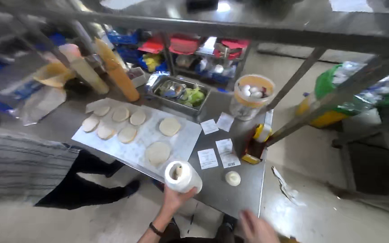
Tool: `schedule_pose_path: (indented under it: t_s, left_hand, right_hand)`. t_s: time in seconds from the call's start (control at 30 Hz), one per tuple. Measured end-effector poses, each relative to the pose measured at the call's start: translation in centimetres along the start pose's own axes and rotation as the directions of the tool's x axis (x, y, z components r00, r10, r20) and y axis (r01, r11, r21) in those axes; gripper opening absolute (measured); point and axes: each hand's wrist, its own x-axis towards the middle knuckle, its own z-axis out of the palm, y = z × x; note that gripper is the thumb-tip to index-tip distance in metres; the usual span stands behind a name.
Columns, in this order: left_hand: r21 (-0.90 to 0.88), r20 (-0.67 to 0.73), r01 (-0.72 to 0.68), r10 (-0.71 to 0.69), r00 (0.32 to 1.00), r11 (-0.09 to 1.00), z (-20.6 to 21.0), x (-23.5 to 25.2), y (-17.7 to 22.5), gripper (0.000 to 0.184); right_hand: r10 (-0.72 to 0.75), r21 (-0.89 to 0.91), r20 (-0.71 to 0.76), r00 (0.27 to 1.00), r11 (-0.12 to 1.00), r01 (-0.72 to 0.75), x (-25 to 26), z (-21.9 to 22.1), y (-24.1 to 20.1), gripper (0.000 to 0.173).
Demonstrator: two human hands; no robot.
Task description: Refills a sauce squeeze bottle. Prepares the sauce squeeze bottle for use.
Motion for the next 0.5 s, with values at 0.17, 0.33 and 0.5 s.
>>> schedule_pose_path:
  t_s: [0.17,0.33,0.5]
  left_hand:
    - [-0.068,0.157,-0.072,0.082,0.984,0.995,-11.5,-3.4,3.3,0.098]
    - [0.02,0.313,0.036,-0.041,0.949,0.999,-20.7,-2.0,3.9,0.095]
    - [0.209,0.477,0.0,-0.102,0.873,0.978,-25.2,-0.1,5.0,0.091]
  right_hand:
    - [0.028,-0.122,-0.275,0.961,0.99,-0.064,10.3,3.8,-1.5,0.066]
    - [0.003,-0.17,-0.197,0.98,0.985,-0.038,10.6,3.7,-3.2,0.057]
    - [-0.604,0.106,-0.035,0.796,0.79,0.604,5.4,-1.2,-20.9,0.05]
